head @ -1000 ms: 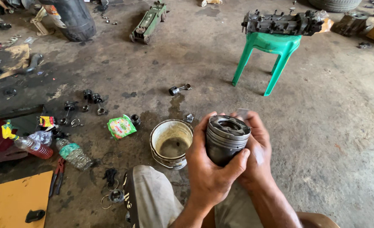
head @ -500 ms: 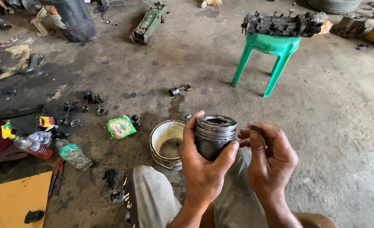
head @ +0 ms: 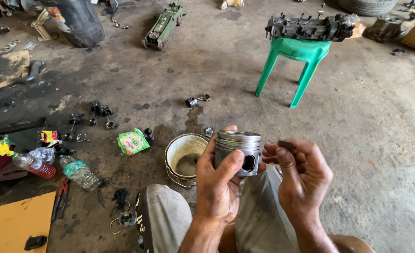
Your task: The person cleans the grooves of a metal piston by sliding a thin metal blade through them while holding the piston by hand.
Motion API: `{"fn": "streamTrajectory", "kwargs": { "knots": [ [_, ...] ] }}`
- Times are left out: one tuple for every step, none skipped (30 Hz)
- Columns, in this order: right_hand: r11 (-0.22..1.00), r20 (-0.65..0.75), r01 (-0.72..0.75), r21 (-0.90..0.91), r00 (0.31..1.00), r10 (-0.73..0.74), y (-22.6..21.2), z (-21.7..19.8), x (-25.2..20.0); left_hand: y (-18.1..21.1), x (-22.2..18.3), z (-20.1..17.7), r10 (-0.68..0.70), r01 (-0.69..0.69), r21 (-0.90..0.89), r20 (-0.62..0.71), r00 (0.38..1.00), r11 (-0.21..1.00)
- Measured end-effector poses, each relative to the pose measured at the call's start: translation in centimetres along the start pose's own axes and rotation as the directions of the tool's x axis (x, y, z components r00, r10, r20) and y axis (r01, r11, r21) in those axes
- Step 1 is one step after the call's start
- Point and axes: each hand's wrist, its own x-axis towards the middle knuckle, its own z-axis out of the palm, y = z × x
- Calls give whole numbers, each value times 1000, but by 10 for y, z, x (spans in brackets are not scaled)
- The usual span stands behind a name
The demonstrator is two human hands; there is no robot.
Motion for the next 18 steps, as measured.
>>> {"fn": "streamTrajectory", "kwargs": {
  "knots": [
    [997,9,49,-63,999,-49,-1,0,-2,1,0,0,-6,6,-24,10,1000,1000],
    [987,20,99,-127,995,-97,-3,1,-2,2,-1,1,-29,30,-55,25,999,998],
    [979,31,119,-166,993,-115,-6,2,-2,3,-1,0,-52,55,-85,40,998,995],
    [969,44,140,-204,990,-133,-10,2,-1,3,-1,0,-73,79,-114,57,996,990],
    [957,57,160,-241,987,-151,-15,2,0,3,-2,0,-86,98,-148,85,993,984],
    [932,58,192,-308,981,-182,-19,3,0,4,-3,0,-97,117,-181,113,989,977],
    [900,62,221,-374,975,-214,-23,5,0,3,-4,-1,-107,135,-213,141,984,968],
    [864,68,248,-438,967,-244,-27,6,0,3,-4,-1,-129,161,-240,144,981,957],
    [857,80,272,-437,961,-264,-30,7,0,1,-5,-2,-151,186,-266,147,978,946],
    [850,91,295,-437,954,-285,-32,8,0,0,-5,-2,-174,213,-292,151,973,932],
    [841,102,318,-437,947,-305,-34,8,0,-1,-6,-3,-174,213,-300,154,973,930],
    [828,108,325,-457,944,-311,-36,8,0,-1,-6,-3,-172,214,-309,158,972,927],
    [814,114,331,-477,942,-317,-38,8,0,-1,-6,-3,-170,215,-318,162,972,923],
    [799,119,339,-497,939,-323,-39,8,1,-1,-6,-4,-170,211,-309,154,973,927],
    [794,124,339,-504,939,-322,-40,8,1,0,-7,-4,-170,208,-301,146,975,931],
    [790,129,338,-512,939,-319,-40,8,2,0,-6,-4,-170,204,-292,138,976,935],
    [785,133,338,-519,939,-317,-40,8,3,1,-5,-4,-170,204,-288,139,976,936],
    [789,132,332,-516,941,-310,-39,9,2,1,-5,-4,-171,204,-282,138,976,937]
  ]
}}
